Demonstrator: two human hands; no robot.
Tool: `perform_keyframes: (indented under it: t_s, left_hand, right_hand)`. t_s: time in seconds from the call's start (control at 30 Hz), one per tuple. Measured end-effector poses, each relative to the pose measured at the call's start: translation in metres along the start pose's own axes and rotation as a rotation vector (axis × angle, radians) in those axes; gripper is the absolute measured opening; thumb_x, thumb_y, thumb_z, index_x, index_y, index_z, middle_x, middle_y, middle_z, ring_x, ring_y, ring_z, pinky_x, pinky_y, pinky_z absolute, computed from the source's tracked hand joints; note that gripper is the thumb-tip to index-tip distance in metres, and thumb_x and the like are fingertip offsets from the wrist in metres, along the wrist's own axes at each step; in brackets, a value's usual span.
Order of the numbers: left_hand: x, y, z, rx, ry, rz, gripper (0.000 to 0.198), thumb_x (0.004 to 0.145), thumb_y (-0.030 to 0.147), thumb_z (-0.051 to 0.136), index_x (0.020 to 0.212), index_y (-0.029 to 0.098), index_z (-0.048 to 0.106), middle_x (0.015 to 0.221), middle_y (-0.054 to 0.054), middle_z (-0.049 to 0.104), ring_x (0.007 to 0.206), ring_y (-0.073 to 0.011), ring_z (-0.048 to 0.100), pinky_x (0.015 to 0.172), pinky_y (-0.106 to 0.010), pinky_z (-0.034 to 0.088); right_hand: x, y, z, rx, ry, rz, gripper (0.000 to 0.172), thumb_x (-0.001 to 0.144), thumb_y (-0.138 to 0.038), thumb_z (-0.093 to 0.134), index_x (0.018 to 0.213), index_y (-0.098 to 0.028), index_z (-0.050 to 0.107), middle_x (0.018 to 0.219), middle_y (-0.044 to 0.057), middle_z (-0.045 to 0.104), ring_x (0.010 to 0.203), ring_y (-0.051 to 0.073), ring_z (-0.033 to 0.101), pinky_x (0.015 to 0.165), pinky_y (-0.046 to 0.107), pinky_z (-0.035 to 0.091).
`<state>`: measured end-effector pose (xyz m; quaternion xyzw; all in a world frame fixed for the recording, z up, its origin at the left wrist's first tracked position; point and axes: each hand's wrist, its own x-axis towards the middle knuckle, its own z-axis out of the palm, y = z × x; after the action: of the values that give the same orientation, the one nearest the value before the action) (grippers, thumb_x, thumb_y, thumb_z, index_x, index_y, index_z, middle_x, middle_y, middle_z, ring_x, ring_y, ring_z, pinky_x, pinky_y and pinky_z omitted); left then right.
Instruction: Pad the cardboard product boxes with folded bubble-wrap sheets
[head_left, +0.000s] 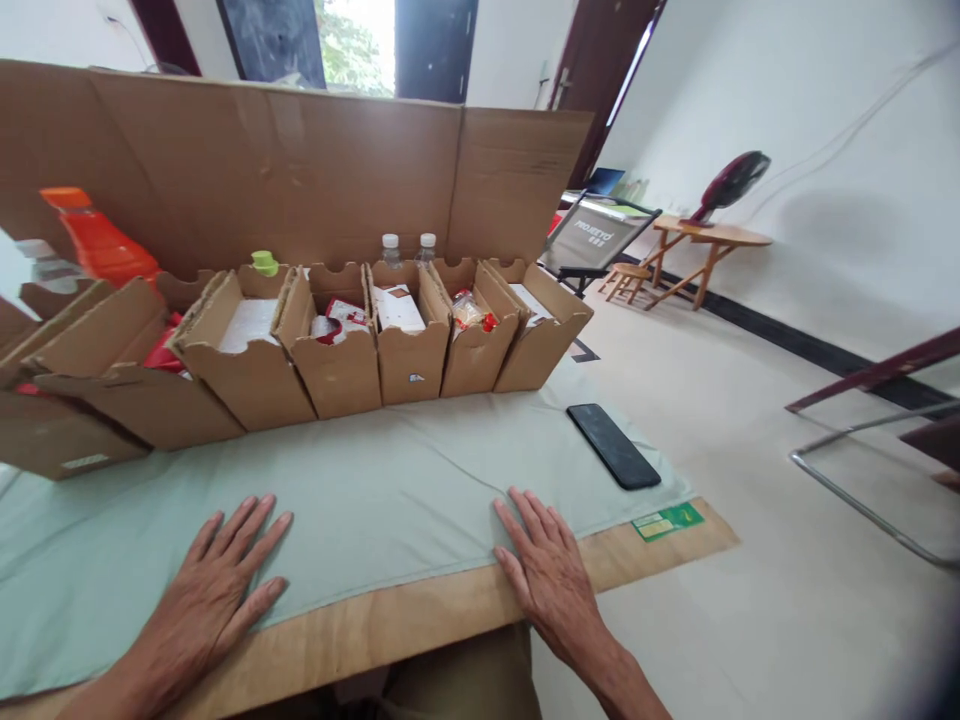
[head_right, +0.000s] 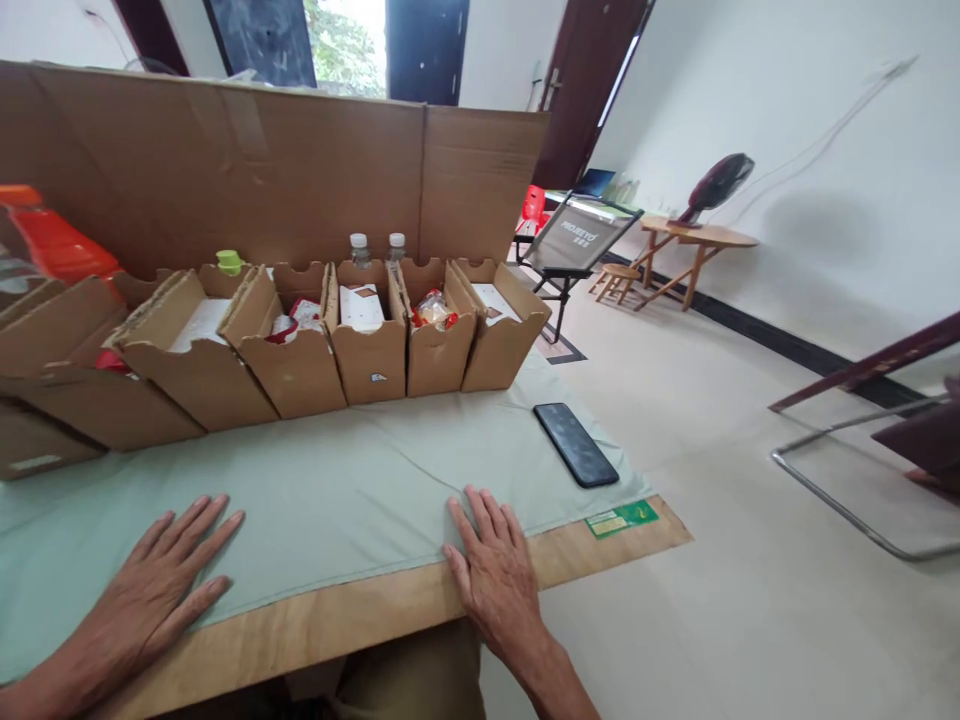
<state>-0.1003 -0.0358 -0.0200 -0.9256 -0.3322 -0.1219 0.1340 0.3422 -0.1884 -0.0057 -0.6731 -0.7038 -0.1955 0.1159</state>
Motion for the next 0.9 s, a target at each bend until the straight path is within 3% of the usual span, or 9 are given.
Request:
perform_keyframes:
  t_s: [0.17,0.27,0.37,0.53,0.67,0.9]
  left_hand:
    - [0.003,0.005,-0.010,-0.043,-0.072,-0.067,0.062,0.102,0.055,0.045,0.158,0.029,0.045,0.167,-0.011,0.039,0.152,-0.0335,0.040,0.125,-0.050,0.019]
    - [0.005,0.006,-0.013,-0.053,-0.089,-0.083,0.062,0.102,0.056,0.047,0.157,0.029,0.046,0.166,-0.012,0.041,0.151,-0.0347,0.041,0.124,-0.052,0.022]
    - [0.005,0.008,-0.017,-0.064,-0.096,-0.096,0.062,0.102,0.057,0.047,0.157,0.029,0.046,0.165,-0.013,0.042,0.151,-0.0349,0.041,0.124,-0.053,0.022]
    - [0.005,0.011,-0.025,-0.112,-0.164,-0.123,0.062,0.103,0.057,0.046,0.160,0.032,0.041,0.168,-0.010,0.037,0.155,-0.0333,0.034,0.126,-0.054,0.019]
    - [0.009,0.013,-0.033,-0.182,-0.242,-0.169,0.064,0.103,0.058,0.046,0.160,0.031,0.040,0.169,-0.012,0.034,0.156,-0.0358,0.030,0.125,-0.058,0.018]
    - [0.016,0.013,-0.049,-0.324,-0.343,-0.249,0.070,0.100,0.062,0.052,0.161,0.031,0.037,0.172,-0.012,0.025,0.160,-0.0353,0.019,0.128,-0.057,0.010]
  right_hand:
    - [0.022,-0.006,-0.013,0.060,0.020,-0.006,0.043,0.107,-0.036,0.037,0.132,-0.018,0.066,0.149,0.014,0.058,0.139,0.032,0.049,0.106,0.046,0.042]
    - [0.052,-0.018,-0.018,0.148,-0.051,-0.059,0.045,0.107,-0.037,0.037,0.140,-0.020,0.061,0.157,0.014,0.050,0.145,0.032,0.043,0.110,0.048,0.042]
    - [0.070,-0.031,-0.006,0.184,-0.134,-0.107,0.049,0.106,-0.040,0.040,0.149,-0.020,0.055,0.158,0.015,0.049,0.146,0.033,0.043,0.111,0.051,0.042]
    - [0.056,-0.037,0.022,0.125,-0.063,-0.149,0.050,0.106,-0.040,0.039,0.150,-0.021,0.054,0.158,0.015,0.049,0.146,0.034,0.044,0.116,0.053,0.036]
    - [0.048,-0.031,0.027,0.094,-0.011,-0.186,0.052,0.107,-0.040,0.035,0.153,-0.021,0.049,0.158,0.015,0.049,0.144,0.034,0.045,0.114,0.052,0.037]
    - [0.050,-0.023,0.049,0.195,0.045,-0.203,0.068,0.103,-0.043,0.028,0.168,-0.034,0.011,0.165,0.011,0.039,0.139,0.041,0.050,0.107,0.063,0.042]
